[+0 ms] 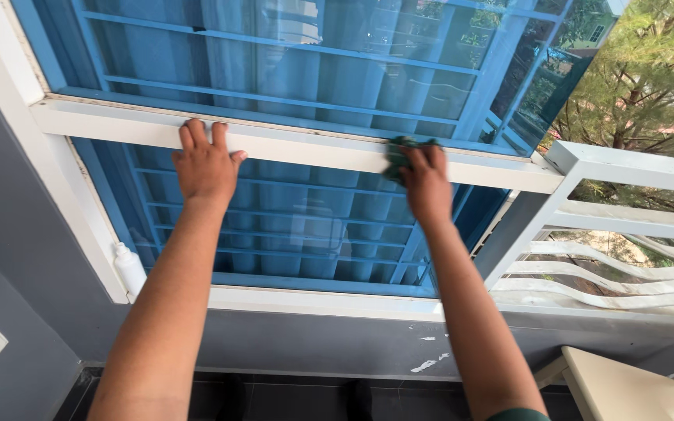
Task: The person cleans a window by first scrubbing the white frame with a green sponge, then spraying a cleaning solution onto the glass and wiping it with the sponge. The task is performed on a balcony with a white railing and blue-tinted window panes.
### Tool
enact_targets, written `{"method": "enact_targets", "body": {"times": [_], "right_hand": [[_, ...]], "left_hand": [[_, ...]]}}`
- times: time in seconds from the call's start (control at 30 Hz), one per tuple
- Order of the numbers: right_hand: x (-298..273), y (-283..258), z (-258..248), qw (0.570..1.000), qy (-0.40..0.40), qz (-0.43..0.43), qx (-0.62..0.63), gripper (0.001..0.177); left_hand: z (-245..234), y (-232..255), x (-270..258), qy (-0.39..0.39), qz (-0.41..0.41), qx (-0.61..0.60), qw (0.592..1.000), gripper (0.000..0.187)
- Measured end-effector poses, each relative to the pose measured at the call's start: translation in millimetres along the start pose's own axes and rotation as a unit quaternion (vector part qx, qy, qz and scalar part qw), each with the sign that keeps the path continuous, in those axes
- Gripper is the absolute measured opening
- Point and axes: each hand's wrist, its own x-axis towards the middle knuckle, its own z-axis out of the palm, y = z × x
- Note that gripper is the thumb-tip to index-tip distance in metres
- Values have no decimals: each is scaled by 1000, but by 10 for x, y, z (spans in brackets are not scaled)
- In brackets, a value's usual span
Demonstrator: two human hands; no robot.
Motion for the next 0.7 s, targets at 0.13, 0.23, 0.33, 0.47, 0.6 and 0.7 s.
{"method": "enact_targets", "body": {"times": [0.13, 0.23, 0.33, 0.47, 0.6, 0.7], "right_hand": [[-317, 1202, -408, 988, 105, 87, -75, 34], [-739, 1925, -481, 920, 277, 276, -30, 21], [-1121, 2202, -150, 897, 321, 303, -29, 31], [-1018, 1569, 819, 897, 343, 274, 49, 39], [-736, -213, 1726, 905, 304, 288, 69, 59], [-715, -1204, 1938, 961, 205, 152, 108, 64]], "left_hand": [[34, -31, -10, 5, 13, 5, 1000, 64], [41, -54, -20, 19, 33, 41, 998, 65], [24, -63, -45, 28, 49, 57, 997, 65], [-25, -60, -55, 31, 54, 52, 997, 65], [-73, -49, -87, 51, 63, -4, 997, 64], [-69, -81, -172, 74, 87, -59, 992, 64]]}}
